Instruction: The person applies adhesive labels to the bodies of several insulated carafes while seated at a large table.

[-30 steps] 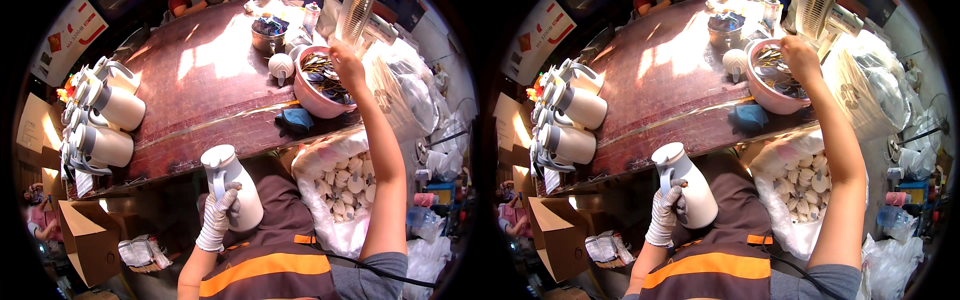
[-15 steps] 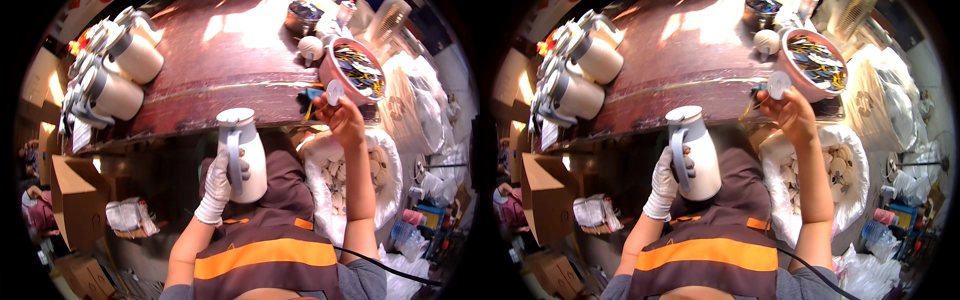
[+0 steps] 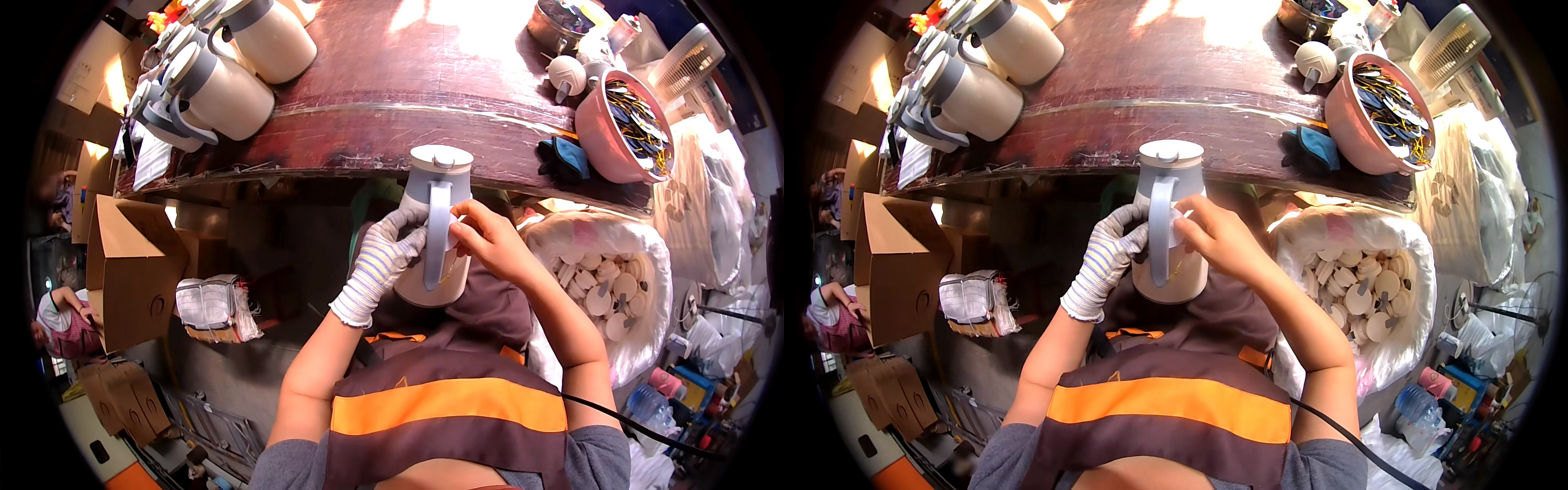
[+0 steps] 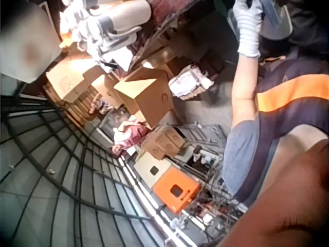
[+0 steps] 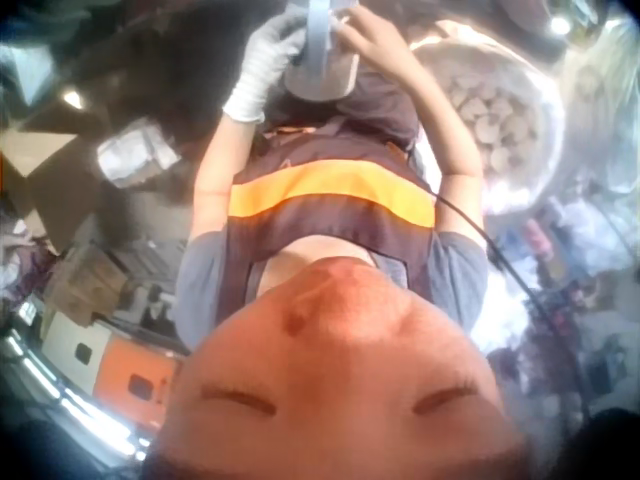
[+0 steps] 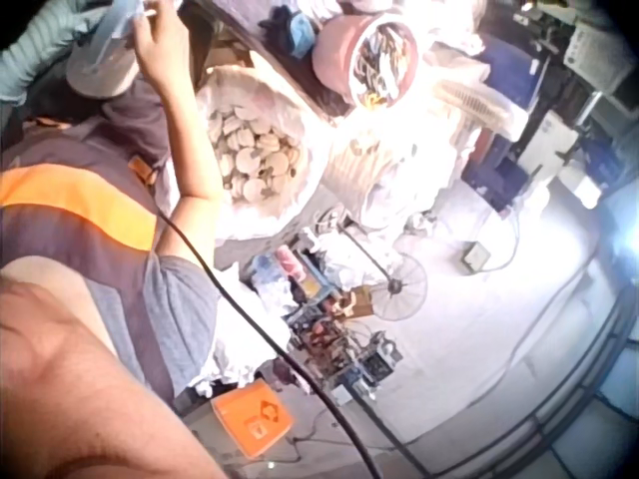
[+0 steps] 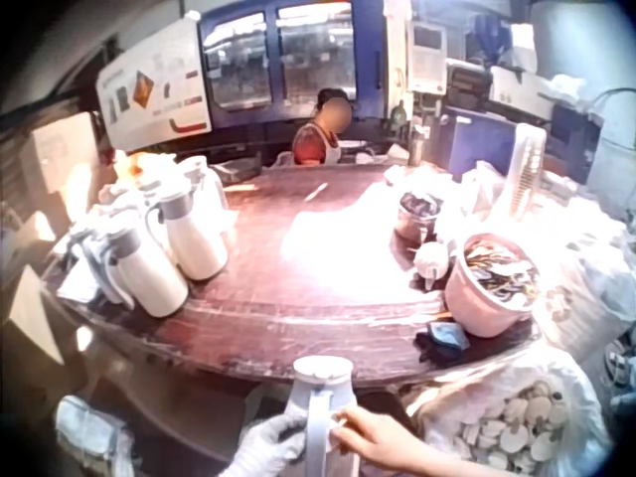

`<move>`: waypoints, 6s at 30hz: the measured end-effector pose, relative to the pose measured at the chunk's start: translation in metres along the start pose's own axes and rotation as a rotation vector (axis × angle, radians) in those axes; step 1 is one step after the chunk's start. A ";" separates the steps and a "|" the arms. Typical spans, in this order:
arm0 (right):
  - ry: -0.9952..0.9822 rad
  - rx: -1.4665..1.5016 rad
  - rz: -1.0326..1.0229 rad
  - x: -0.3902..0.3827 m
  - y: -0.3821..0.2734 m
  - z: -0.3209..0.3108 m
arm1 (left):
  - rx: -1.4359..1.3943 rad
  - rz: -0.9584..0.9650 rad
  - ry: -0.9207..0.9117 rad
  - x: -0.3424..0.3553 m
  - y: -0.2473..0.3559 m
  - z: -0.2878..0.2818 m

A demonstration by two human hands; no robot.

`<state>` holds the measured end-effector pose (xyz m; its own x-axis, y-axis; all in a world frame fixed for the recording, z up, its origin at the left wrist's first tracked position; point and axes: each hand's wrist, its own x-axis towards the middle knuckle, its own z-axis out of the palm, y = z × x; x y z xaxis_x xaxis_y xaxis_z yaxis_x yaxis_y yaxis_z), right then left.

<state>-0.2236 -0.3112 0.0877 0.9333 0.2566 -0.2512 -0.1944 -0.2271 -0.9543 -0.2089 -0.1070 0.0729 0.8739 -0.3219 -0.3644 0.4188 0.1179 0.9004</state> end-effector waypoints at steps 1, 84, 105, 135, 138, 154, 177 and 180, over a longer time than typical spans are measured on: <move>-0.005 0.000 0.002 0.000 0.000 0.001 | 0.023 -0.020 -0.019 0.000 0.000 0.000; 0.036 0.612 -0.156 -0.025 0.014 0.025 | 0.238 0.096 0.230 -0.025 0.054 -0.016; 0.111 0.319 -0.063 -0.058 0.019 0.002 | 0.231 0.114 0.220 -0.067 0.060 -0.027; 0.272 -0.717 -0.492 0.167 -0.122 -0.041 | 0.671 0.923 0.949 0.180 0.192 -0.210; 0.560 -0.935 -0.775 0.239 -0.153 -0.042 | 0.394 1.038 0.865 0.145 0.168 -0.192; 0.209 -0.595 -1.348 0.022 -0.049 -0.027 | 0.763 0.729 0.201 0.047 0.131 -0.064; 0.551 -0.888 0.876 -0.179 0.413 -0.049 | 0.284 -0.064 -0.085 0.002 0.021 0.008; 0.527 -0.900 0.866 -0.173 0.408 -0.051 | 0.213 -0.039 -0.064 -0.004 0.018 0.003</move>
<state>-0.4491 -0.4959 -0.2500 0.6560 -0.6220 -0.4275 -0.6999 -0.7134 -0.0359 -0.2051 -0.1063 0.0910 0.8378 -0.3823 -0.3899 0.3842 -0.0947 0.9184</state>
